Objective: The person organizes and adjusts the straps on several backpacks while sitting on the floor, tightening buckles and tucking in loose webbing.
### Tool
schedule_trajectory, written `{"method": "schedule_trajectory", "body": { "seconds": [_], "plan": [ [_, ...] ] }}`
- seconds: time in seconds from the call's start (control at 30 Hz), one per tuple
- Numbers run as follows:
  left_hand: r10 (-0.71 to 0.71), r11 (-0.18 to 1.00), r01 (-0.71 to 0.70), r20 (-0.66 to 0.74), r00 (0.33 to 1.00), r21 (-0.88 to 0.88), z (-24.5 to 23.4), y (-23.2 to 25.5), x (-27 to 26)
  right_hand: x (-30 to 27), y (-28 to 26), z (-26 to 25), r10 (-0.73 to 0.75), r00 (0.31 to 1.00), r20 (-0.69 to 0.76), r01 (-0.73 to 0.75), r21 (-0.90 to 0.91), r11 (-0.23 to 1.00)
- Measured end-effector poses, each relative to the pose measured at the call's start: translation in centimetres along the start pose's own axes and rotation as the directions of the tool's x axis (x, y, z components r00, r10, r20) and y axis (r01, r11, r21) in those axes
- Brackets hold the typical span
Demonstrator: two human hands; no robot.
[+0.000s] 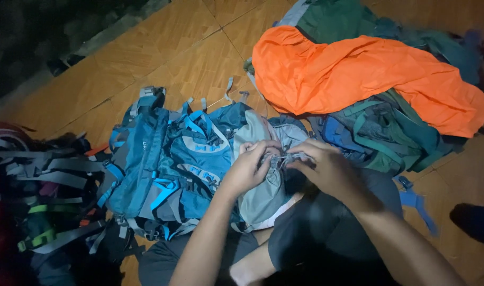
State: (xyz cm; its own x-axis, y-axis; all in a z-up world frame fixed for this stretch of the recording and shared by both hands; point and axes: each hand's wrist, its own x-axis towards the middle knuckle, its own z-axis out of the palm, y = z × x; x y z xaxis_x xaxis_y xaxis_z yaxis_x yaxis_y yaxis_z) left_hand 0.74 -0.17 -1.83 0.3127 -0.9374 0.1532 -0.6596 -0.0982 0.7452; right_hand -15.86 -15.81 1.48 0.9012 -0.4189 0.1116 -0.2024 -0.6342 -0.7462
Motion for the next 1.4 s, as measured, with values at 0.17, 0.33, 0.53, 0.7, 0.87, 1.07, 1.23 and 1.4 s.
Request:
{"method": "schedule_trajectory", "body": {
  "seconds": [0.17, 0.33, 0.53, 0.7, 0.87, 1.07, 1.23, 1.4],
  "plan": [
    [-0.031, 0.999, 0.032, 0.007, 0.999, -0.012, -0.2, 0.1, 0.3, -0.3, -0.3, -1.9, 0.024, 1.0, 0.011, -0.023, -0.092, 0.995],
    [0.019, 0.998, -0.023, 0.073, 0.997, 0.066, -0.1, 0.4, 0.3, -0.8, -1.4, -2.0, 0.165, 0.983, 0.085, -0.152, -0.149, 0.977],
    [0.111, 0.98, -0.122, -0.078, 0.991, -0.159, 0.0, 4.8, 1.1, -1.1, -0.6, -2.5, 0.021, 0.998, 0.051, -0.018, -0.054, 0.998],
    [0.174, 0.97, -0.197, -0.159, 0.972, -0.145, 3.3, 2.5, 1.6, -1.9, -0.8, -3.7, -0.169, 0.986, 0.003, 0.163, -0.275, 0.947],
    [0.25, 0.964, -0.264, -0.213, 0.945, -0.041, 2.6, 4.1, 2.1, -2.1, -1.7, -3.6, -0.198, 0.98, -0.012, 0.155, -0.574, 0.804],
    [0.26, 0.939, -0.294, -0.191, 0.947, -0.179, 3.2, 2.6, 2.9, -2.7, 2.9, -0.9, -0.253, 0.958, -0.138, 0.133, -0.568, 0.812],
    [0.23, 0.902, -0.276, -0.172, 0.958, -0.332, 5.4, 1.7, 3.1, -2.6, 1.7, -1.3, -0.218, 0.965, -0.145, 0.15, -0.376, 0.914],
    [0.229, 0.946, -0.267, -0.205, 0.952, -0.185, 3.7, 3.3, 2.9, -2.8, 2.4, -0.9, -0.223, 0.965, -0.137, 0.148, -0.417, 0.897]
  ]
}}
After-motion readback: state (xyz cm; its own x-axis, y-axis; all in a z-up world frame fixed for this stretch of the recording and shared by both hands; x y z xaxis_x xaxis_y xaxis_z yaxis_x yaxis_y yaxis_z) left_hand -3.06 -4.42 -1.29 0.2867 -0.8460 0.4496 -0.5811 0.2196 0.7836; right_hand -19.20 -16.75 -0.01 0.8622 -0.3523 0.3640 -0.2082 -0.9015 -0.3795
